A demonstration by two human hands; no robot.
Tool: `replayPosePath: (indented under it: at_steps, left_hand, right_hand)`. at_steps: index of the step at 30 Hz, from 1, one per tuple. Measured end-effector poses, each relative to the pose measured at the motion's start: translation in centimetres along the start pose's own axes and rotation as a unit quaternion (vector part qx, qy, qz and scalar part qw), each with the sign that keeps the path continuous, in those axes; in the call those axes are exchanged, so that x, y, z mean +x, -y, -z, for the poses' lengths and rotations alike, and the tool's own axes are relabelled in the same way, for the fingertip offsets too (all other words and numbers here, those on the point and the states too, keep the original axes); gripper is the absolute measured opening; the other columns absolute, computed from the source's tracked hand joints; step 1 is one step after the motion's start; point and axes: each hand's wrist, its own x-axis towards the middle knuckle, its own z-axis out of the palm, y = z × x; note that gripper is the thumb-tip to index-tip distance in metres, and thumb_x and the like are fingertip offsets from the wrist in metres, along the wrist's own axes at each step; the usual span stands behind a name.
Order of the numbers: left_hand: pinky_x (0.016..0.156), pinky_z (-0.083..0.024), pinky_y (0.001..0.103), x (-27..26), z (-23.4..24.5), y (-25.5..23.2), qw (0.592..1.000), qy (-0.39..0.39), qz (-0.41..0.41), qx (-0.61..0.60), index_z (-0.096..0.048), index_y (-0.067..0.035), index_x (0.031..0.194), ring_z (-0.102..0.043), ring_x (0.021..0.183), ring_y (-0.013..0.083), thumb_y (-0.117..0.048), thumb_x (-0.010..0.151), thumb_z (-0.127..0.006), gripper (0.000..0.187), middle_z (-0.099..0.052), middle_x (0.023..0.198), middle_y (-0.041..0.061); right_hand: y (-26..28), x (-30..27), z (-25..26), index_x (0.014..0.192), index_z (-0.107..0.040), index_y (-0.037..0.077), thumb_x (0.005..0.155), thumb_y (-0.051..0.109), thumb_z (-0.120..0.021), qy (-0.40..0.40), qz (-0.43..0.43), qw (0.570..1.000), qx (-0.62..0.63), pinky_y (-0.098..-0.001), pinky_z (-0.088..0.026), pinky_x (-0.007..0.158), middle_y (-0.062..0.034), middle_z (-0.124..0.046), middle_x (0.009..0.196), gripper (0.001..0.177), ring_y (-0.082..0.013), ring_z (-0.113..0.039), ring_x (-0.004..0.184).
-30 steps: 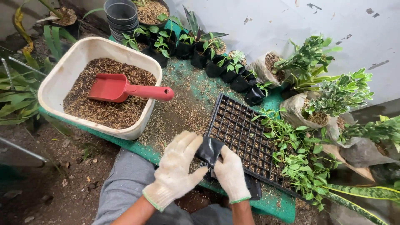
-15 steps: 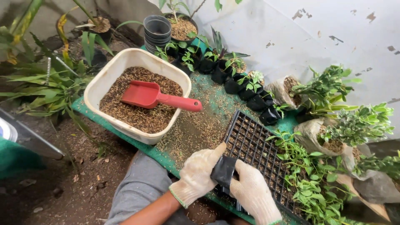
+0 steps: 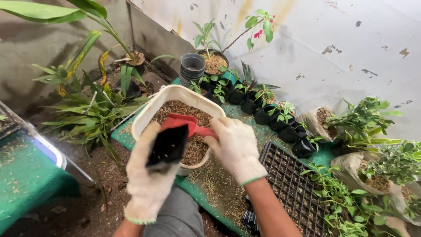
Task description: Transplanting small seedlings into a plastic seed tray using soil and a hand scoop.
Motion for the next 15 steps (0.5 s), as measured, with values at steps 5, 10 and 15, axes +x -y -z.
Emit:
replayPosePath:
  at_steps: [5,10,15]
  left_hand:
    - [0.112,-0.048,0.044,5.6,-3.0,-4.4,0.758,-0.123,-0.159,0.62,-0.061,-0.038,0.14,-0.064,0.124,0.0212,-0.022,0.079,-0.085,0.068,-0.068,0.132,-0.002]
    - [0.114,-0.046,0.042,9.7,-2.7,-5.8,0.759,-0.062,-0.005,0.648,-0.062,-0.044,0.137,-0.062,0.128,0.0221,-0.031,0.077,-0.086,0.066,-0.067,0.134,-0.001]
    - [0.112,-0.047,0.031,10.2,0.3,-3.3,0.763,0.023,-0.17,0.624,-0.07,-0.024,0.13,-0.064,0.127,0.0157,-0.016,0.072,-0.084,0.06,-0.071,0.133,0.0]
  right_hand:
    - [0.8,3.6,-5.5,0.096,-0.076,0.023,0.083,0.038,-0.07,-0.013,0.024,0.985,-0.173,-0.0427,-0.057,0.075,0.0004,-0.075,0.087,0.021,-0.0258,-0.072,0.093]
    - [1.0,1.1,0.1,0.099,-0.073,0.022,0.09,0.031,-0.068,0.111,-0.033,0.98,-0.164,-0.0452,-0.063,0.072,-0.0087,-0.077,0.093,0.013,-0.0291,-0.077,0.086]
    - [1.8,-1.3,7.7,0.132,-0.057,0.018,0.094,0.009,-0.07,0.301,-0.049,0.913,-0.27,-0.0377,-0.065,0.076,-0.0059,-0.07,0.107,0.041,-0.0207,-0.071,0.091]
